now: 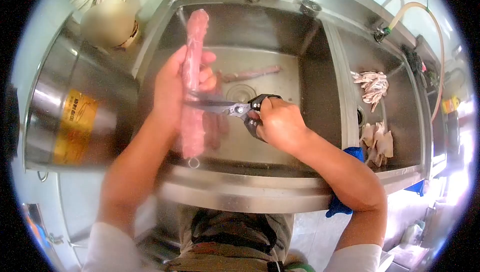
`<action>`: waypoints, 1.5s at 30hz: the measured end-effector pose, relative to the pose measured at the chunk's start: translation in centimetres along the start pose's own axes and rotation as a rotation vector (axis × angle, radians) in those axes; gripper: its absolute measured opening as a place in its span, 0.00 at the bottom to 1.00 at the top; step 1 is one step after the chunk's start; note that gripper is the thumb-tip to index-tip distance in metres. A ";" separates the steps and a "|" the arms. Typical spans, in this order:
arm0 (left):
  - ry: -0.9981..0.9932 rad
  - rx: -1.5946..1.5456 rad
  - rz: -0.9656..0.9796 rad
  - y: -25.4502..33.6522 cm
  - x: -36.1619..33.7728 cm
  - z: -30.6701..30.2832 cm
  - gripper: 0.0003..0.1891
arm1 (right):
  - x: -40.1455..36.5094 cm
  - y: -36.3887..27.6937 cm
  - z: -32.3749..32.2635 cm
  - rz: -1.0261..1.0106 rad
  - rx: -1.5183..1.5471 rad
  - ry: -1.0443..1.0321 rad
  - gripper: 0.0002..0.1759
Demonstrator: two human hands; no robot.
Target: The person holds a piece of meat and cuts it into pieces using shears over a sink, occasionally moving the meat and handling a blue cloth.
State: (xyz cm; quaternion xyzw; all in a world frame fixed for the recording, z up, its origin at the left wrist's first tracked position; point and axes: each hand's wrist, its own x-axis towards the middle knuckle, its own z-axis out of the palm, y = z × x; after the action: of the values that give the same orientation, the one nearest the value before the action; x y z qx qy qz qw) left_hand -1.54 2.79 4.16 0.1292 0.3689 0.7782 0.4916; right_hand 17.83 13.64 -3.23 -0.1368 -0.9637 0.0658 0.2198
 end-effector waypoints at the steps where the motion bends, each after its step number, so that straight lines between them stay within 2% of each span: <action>1: -0.038 0.027 0.000 -0.1 0.0 -0.5 0.19 | -0.1 0.2 0.2 -0.002 0.003 -0.019 0.13; 2: -0.077 0.055 0.001 -0.2 0.1 -0.7 0.19 | -0.1 0.4 0.2 -0.003 0.005 -0.038 0.13; 5: 0.031 0.043 -0.030 0.3 -0.5 0.2 0.21 | -0.6 1.0 0.8 0.038 0.082 -0.077 0.12; 8: 0.049 0.036 -0.149 1.5 -1.5 0.9 0.22 | -0.6 1.1 0.5 0.089 0.230 -0.108 0.12; 9: 0.040 0.021 -0.132 1.3 -1.1 0.5 0.22 | -0.5 0.9 0.2 0.105 0.286 -0.119 0.12; 11: 0.018 -0.005 -0.101 0.7 0.1 -0.4 0.23 | 0.0 0.2 -0.5 0.054 0.222 -0.108 0.12; 14: -0.054 -0.024 -0.163 1.1 -0.5 -0.4 0.22 | 0.2 -0.2 -0.4 0.020 0.102 -0.077 0.12; 17: -0.027 -0.022 -0.152 0.9 -0.7 -0.1 0.21 | -0.2 0.1 0.0 0.068 0.041 -0.105 0.09; 20: 0.010 -0.023 -0.111 0.4 0.0 -0.7 0.20 | -0.7 1.1 0.5 0.087 0.059 -0.136 0.10; 23: 0.152 0.041 -0.109 1.1 -0.8 0.6 0.20 | -0.3 0.8 -0.5 0.071 0.127 -0.140 0.10; 26: 0.018 -0.031 -0.154 1.1 -0.3 -0.8 0.19 | 0.2 -0.3 -2.0 0.000 0.104 -0.142 0.12; 29: 0.060 0.016 -0.152 1.2 -0.3 -0.4 0.19 | 0.2 -0.5 -2.0 -0.037 0.051 -0.109 0.14; 33: 0.015 0.069 -0.156 1.1 -0.1 -1.0 0.19 | -0.2 -0.3 -1.5 -0.043 -0.022 -0.079 0.13; 35: 0.013 0.134 -0.148 1.1 -0.1 -1.2 0.21 | -0.4 -0.2 -1.7 -0.021 -0.060 -0.133 0.13; 36: 0.074 0.145 -0.140 1.2 -0.1 -1.1 0.21 | -0.5 0.0 -1.9 -0.012 -0.081 -0.159 0.13; 38: 0.200 0.166 -0.122 1.4 -0.1 -0.9 0.21 | -0.7 0.6 -1.8 0.019 -0.043 -0.189 0.11; 42: 0.175 0.206 -0.127 1.5 0.1 -0.9 0.22 | -1.2 1.5 -1.2 0.167 0.241 -0.178 0.09; 45: 0.155 0.244 -0.120 1.6 0.1 -0.3 0.23 | -0.9 1.5 -1.4 0.117 0.213 -0.213 0.08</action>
State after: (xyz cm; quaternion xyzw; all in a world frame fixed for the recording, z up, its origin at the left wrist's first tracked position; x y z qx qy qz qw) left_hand -2.79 2.33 5.06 0.1054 0.5046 0.7044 0.4879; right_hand 19.56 14.95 -2.61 -0.1608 -0.9595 0.1942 0.1256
